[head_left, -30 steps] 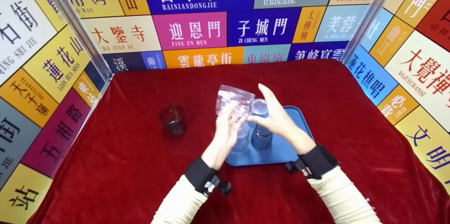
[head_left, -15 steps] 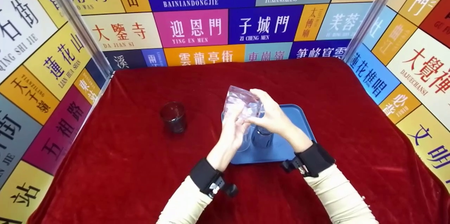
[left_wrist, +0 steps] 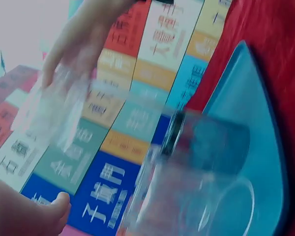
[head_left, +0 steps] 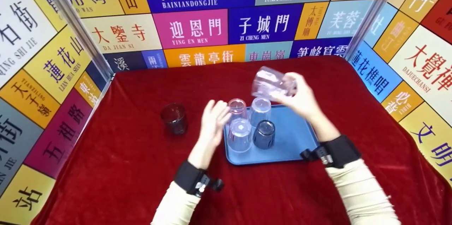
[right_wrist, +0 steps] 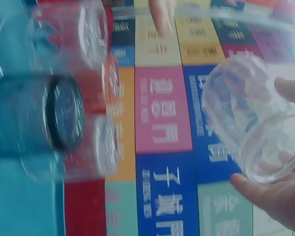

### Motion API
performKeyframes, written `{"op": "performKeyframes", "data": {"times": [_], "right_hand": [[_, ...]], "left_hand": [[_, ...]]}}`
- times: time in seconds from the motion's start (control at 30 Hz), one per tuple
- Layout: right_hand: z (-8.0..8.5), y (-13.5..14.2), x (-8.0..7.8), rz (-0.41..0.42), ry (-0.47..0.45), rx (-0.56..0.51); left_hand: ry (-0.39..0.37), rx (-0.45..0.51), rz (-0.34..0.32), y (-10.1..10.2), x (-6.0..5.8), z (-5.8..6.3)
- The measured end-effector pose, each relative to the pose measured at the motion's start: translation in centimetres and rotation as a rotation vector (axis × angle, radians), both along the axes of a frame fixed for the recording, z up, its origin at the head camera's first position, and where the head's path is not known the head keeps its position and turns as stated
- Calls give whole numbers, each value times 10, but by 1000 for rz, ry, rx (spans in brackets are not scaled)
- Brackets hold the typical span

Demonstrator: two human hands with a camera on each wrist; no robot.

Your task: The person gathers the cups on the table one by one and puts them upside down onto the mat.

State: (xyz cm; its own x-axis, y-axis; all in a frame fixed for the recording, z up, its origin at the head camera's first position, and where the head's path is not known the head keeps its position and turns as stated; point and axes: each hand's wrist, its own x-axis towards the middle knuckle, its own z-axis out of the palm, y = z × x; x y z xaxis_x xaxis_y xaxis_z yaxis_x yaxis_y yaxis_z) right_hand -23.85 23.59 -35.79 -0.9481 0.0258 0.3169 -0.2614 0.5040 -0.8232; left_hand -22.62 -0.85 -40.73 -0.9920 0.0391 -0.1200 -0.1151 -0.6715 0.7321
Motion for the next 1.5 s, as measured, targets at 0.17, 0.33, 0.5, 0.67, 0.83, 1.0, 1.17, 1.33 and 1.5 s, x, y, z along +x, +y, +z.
{"op": "performKeyframes", "data": {"times": [0.17,0.33,0.5,0.67,0.83,1.0,1.17,1.33,1.5], "right_hand": [[0,34,-11,-50,-111,-120],[-13,58,-23,-40,-210,231],[-30,60,-43,96,-266,564],[-45,52,-59,203,-296,700],[-57,48,-69,226,-315,733],[-66,48,-74,211,-324,727],[-74,49,-76,223,-319,735],[-80,49,-76,218,-320,718],[-82,45,-80,208,-333,695]], "left_hand": [[73,-154,57,-39,2,-11],[114,-497,91,-73,6,-19],[138,-802,39,-90,10,-20],[251,-991,50,-91,11,-23],[338,-1069,76,-92,12,-29],[351,-1171,91,-96,13,-30],[349,-1289,162,-105,14,-28],[288,-1341,208,-114,14,-30],[248,-1380,257,-118,12,-36]]}}
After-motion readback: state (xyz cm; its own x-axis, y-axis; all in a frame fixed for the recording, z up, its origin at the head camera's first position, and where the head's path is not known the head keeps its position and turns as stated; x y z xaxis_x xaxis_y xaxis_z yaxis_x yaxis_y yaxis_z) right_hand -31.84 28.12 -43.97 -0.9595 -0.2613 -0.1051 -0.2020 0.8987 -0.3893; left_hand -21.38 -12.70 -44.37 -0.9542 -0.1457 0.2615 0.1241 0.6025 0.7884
